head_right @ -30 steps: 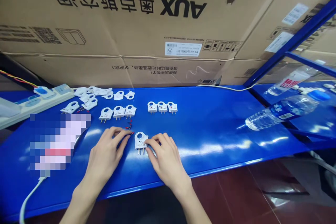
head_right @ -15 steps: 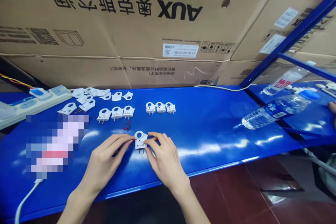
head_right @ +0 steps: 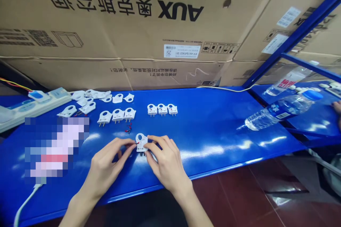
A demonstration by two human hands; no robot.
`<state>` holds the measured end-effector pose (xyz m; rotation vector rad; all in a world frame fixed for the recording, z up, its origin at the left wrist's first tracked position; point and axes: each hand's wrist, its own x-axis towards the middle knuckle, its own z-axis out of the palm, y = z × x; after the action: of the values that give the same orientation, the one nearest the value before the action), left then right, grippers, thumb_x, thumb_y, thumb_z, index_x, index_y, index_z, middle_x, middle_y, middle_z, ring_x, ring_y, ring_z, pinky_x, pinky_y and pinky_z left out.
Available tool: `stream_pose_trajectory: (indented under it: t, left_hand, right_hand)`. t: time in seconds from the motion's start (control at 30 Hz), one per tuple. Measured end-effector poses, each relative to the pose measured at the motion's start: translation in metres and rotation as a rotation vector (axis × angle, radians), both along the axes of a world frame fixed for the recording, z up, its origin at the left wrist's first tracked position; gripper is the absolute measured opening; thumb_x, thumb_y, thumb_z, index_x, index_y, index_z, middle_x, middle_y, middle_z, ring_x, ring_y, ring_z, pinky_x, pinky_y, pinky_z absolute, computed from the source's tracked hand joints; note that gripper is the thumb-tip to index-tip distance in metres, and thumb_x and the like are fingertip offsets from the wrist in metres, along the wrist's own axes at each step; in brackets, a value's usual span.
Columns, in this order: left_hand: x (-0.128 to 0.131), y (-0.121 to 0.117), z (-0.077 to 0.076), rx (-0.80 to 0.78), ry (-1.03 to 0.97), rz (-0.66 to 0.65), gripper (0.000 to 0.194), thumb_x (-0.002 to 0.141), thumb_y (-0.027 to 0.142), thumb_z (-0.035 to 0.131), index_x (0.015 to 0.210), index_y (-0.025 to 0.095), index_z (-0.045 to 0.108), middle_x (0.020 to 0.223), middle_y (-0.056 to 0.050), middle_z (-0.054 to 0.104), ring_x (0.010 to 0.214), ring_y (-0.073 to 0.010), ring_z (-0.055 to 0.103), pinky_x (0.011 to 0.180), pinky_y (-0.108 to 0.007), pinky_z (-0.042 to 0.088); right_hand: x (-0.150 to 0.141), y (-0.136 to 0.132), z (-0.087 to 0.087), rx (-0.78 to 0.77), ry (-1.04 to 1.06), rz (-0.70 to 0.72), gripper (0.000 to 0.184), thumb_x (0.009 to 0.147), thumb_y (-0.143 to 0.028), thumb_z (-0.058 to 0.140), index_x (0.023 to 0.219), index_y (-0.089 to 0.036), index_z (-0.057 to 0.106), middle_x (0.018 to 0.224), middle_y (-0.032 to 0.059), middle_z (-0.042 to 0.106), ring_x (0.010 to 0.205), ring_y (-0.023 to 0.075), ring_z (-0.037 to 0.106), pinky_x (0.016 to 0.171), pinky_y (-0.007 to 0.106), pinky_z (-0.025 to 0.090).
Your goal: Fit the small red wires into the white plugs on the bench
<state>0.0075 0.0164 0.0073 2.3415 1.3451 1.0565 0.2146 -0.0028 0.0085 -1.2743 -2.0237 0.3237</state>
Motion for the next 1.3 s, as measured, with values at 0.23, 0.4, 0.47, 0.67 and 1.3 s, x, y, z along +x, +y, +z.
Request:
stream_pose_trajectory:
  t: [0.23, 0.4, 0.47, 0.67, 1.3]
  left_hand:
    - [0.0024, 0.002, 0.0034, 0.062, -0.03, -0.066, 0.018, 0.1, 0.019, 0.058, 0.116, 0.024, 0.066, 0.098, -0.002, 0.073, 0.087, -0.016, 0.069, 0.078, -0.029, 0.057]
    - [0.002, 0.0017, 0.0033, 0.063, -0.038, -0.081, 0.018, 0.1, 0.017, 0.058, 0.115, 0.024, 0.065, 0.099, -0.002, 0.073, 0.088, -0.0163, 0.068, 0.079, -0.031, 0.058]
    - [0.0014, 0.0016, 0.003, 0.063, -0.033, -0.08, 0.018, 0.1, 0.016, 0.057, 0.114, 0.023, 0.065, 0.1, -0.002, 0.074, 0.09, -0.017, 0.068, 0.081, -0.032, 0.058]
    - [0.0003, 0.0018, 0.0021, 0.063, -0.006, -0.105, 0.021, 0.099, 0.014, 0.059, 0.117, 0.025, 0.063, 0.104, -0.001, 0.074, 0.093, -0.0182, 0.068, 0.083, -0.034, 0.059]
    - [0.0042, -0.0006, 0.005, 0.001, -0.016, -0.016, 0.03, 0.102, 0.024, 0.056, 0.132, 0.025, 0.056, 0.104, -0.004, 0.072, 0.086, -0.0163, 0.068, 0.065, -0.025, 0.056]
  right_hand:
    - [0.0005, -0.0006, 0.0003, -0.009, 0.019, 0.025, 0.017, 0.102, -0.021, 0.058, 0.116, -0.025, 0.067, 0.128, 0.0076, 0.069, 0.107, 0.0231, 0.065, 0.091, 0.042, 0.055]
    - [0.0014, 0.0, 0.0015, -0.024, 0.05, 0.063, 0.017, 0.103, -0.021, 0.057, 0.116, -0.024, 0.067, 0.13, 0.0082, 0.068, 0.11, 0.0219, 0.064, 0.092, 0.04, 0.057]
    - [0.0019, 0.0, 0.0025, -0.044, 0.072, 0.085, 0.017, 0.103, -0.021, 0.056, 0.117, -0.023, 0.066, 0.132, 0.0086, 0.067, 0.114, 0.0215, 0.064, 0.095, 0.038, 0.058]
    - [0.0028, -0.0013, 0.0031, -0.079, 0.127, 0.11, 0.019, 0.103, -0.019, 0.055, 0.119, -0.025, 0.063, 0.133, 0.0083, 0.067, 0.121, 0.0224, 0.063, 0.1, 0.04, 0.058]
    - [0.0041, -0.0045, 0.0054, -0.036, 0.327, 0.043, 0.017, 0.099, -0.017, 0.061, 0.114, -0.025, 0.065, 0.13, 0.0095, 0.065, 0.119, 0.0206, 0.067, 0.099, 0.037, 0.06]
